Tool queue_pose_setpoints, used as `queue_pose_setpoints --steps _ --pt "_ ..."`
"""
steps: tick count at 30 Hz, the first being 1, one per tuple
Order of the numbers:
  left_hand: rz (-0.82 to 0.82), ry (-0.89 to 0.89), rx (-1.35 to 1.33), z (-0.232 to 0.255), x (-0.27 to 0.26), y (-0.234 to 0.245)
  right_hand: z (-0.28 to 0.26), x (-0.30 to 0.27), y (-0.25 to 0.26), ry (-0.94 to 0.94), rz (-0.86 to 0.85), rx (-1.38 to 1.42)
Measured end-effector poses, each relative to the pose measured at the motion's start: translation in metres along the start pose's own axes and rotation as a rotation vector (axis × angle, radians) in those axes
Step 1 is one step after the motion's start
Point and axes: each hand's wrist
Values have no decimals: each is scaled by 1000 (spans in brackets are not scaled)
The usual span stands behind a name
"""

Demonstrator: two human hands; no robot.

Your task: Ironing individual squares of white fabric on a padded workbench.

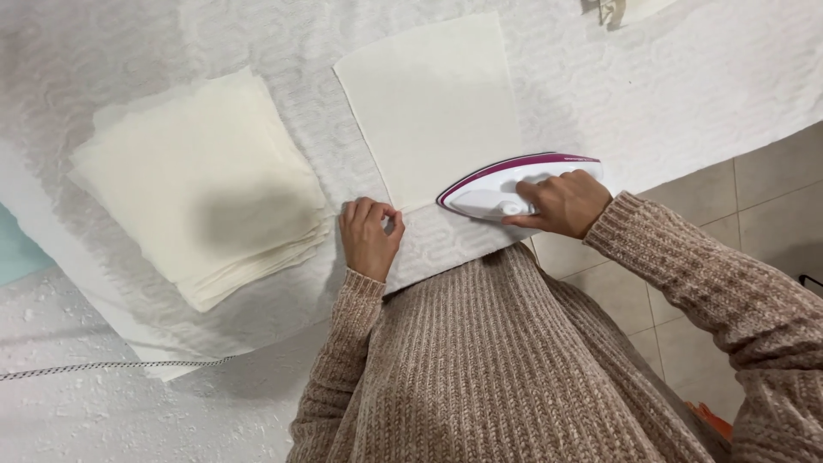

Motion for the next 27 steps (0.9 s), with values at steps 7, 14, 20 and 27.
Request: queue_pose_setpoints --steps 7,14,20,27 --pt "-18 -3 16 3 5 3 -24 20 -7 51 -5 49" --pt "0 10 -46 -12 -1 -5 -51 37 4 90 16 14" --pt "117 22 -241 -19 -21 6 -68 48 6 88 -28 42" --pt "242 -222 -300 2 -56 -13 -61 38 -19 13 -54 124"
Point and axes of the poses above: each hand's wrist, its own x-axis towards the middle knuckle, its own y-axis out of the back of the hand, z = x × y, and after that the axes turned 5 degrees about y, right-handed
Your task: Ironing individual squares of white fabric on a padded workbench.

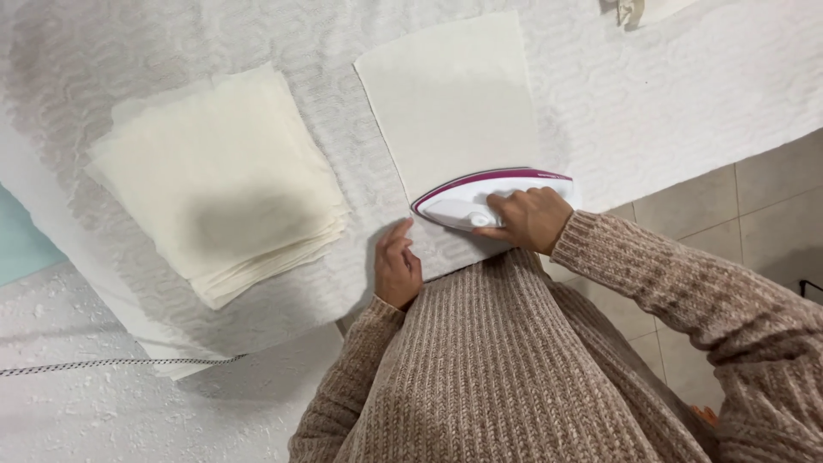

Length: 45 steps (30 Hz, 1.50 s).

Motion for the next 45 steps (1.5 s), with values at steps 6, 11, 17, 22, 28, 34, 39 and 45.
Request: queue_pose_setpoints --steps 6,11,17,22,28,34,39,45 --pt "-90 -85 128 11 7 3 8 -21 3 -95 -27 31" --pt "-112 -102 243 13 11 5 17 -44 25 -167 6 66" --pt "-93 -100 271 4 2 -2 67 -77 -6 -261 76 16" --pt "-104 -108 273 5 4 0 81 -96 3 -338 95 53" --pt "-120 -105 281 8 6 2 110 -115 -11 -386 143 64" --pt "-105 -110 276 11 9 3 141 -139 -52 -405 256 89" --pt "-90 -99 282 12 9 -3 77 -117 -29 -292 341 355" --pt "-55 -16 94 -19 -10 -17 7 -49 -43 -185 258 467"
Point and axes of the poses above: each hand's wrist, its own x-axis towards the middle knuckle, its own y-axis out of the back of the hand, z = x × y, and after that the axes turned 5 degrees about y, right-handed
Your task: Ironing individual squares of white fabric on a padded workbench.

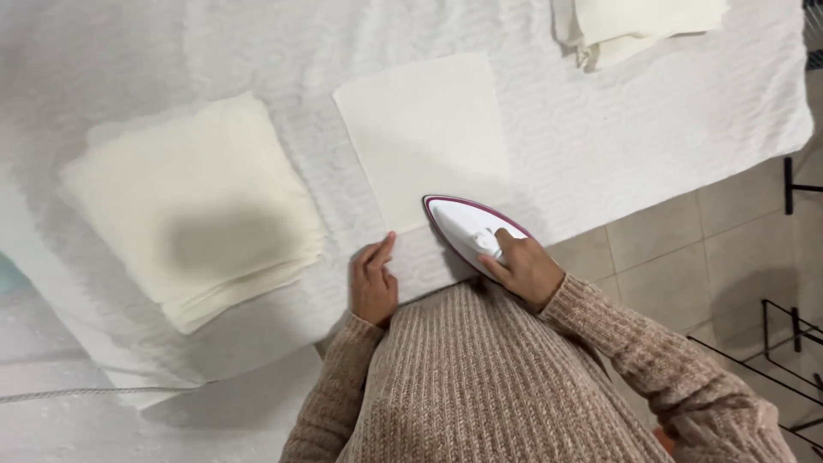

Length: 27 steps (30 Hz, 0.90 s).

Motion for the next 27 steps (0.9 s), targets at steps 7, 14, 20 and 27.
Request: queue_pose_setpoints --steps 7,14,20,27 --pt "-100 172 -430 22 41 87 -83 29 -45 -38 43 -1" --pt "-100 30 -438 -1 26 104 -129 61 -62 -169 178 25" --pt "-98 -56 -310 -19 14 104 -144 60 -55 -240 195 9" --pt "-36 -40 -223 -10 17 108 -141 55 -60 -242 200 3"
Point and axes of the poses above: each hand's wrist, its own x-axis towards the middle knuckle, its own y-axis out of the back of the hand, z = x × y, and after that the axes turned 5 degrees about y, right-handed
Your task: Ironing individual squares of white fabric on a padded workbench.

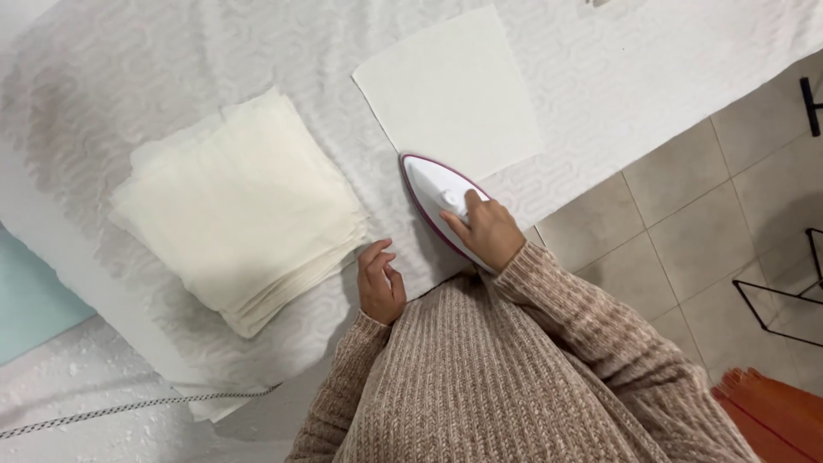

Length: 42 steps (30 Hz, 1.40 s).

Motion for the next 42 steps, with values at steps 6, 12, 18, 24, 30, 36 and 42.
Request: queue_pose_setpoints --steps 6,12,18,24,30,36,42 --pt "-45 -26 53 -3 5 -15 16 -14 -1 -24 0 22" --pt "-269 -218 315 10 24 -44 54 -28 5 -107 13 -15" --pt "-336 -192 466 7 20 -53 82 -30 19 -134 84 -25" --pt "-323 -164 535 7 18 -55 138 -30 43 -163 227 -84" --pt "-360 -175 555 9 22 -51 167 -36 83 -244 248 -110" --pt "-298 -236 515 -7 113 -66 202 -25 156 -213 238 -113" --pt "-290 -117 271 -81 283 -171 259 21 186 -142 284 -316"
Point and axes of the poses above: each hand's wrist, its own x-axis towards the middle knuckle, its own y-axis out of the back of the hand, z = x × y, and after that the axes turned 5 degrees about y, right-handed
